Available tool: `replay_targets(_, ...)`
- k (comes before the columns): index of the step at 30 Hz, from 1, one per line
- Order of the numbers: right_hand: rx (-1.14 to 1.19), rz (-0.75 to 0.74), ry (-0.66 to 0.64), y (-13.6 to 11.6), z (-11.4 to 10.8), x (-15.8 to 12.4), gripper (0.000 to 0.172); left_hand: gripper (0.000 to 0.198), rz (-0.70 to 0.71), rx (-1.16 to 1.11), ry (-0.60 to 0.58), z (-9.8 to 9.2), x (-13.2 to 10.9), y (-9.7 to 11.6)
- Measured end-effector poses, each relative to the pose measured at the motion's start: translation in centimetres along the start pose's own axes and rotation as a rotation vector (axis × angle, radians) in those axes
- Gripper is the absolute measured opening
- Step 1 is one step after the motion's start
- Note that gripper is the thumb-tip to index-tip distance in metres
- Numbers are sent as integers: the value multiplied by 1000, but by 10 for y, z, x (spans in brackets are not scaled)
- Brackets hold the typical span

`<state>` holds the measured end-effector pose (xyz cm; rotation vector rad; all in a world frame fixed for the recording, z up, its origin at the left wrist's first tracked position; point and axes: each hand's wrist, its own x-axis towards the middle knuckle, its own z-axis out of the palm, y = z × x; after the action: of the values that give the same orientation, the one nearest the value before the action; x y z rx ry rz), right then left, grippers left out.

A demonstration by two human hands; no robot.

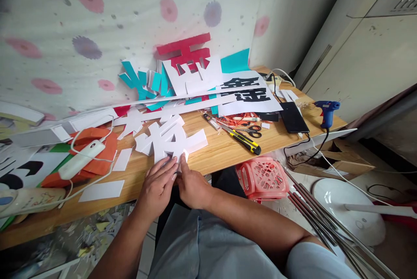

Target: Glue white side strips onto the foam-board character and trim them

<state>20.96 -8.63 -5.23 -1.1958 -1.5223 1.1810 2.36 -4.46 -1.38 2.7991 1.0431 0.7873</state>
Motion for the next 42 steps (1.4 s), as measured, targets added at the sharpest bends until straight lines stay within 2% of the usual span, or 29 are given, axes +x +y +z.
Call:
replay_targets(3, 192, 9, -20, 3, 11, -1, 101, 44, -1, -24, -2, 0, 0, -1)
replay_targets(7, 608, 144, -46, 7, 19, -4, 110, 44, 3, -39, 6, 1, 0, -2)
replay_targets(9, 676, 155, -47, 10, 22, -5, 114, 44, 7, -47, 10, 1, 0, -2)
replay_targets(12, 597, 61, -24, 15, 25, -7, 110, 45, 7, -53, 8, 1, 0, -3)
replay_targets(16, 259, -14, -15, 16, 23, -14, 94, 47, 5, -45, -2, 1, 0, -3)
replay_targets(20, -13, -48, -92, 7, 16, -36, 88, 47, 1, -39, -2, 1, -2, -4)
replay_targets(23, -76, -83, -149, 4, 10, -58, 74, 50, -5, -36, -4, 3, -3, -4)
replay_targets(25, 18, -38, -99, 6, 4, -67, 60, 51, -15, -30, -12, 3, -4, -4)
replay_targets(27, 253, 67, -20, 8, -2, -70, 54, 51, -31, -19, -24, 2, -4, -2)
replay_targets(31, 848, 226, 86, 2, -19, -59, 58, 45, -51, -1, -49, -2, 1, 4)
replay_targets(33, 1007, 231, 148, -6, -27, -54, 58, 39, -45, 11, -44, -4, 5, 7)
replay_targets(37, 1117, 241, 201, -20, -37, -50, 55, 32, -25, 27, -16, -6, 12, 15)
replay_targets(42, 1102, 254, 233, -23, -39, -49, 54, 29, -31, 54, 7, -5, 14, 22)
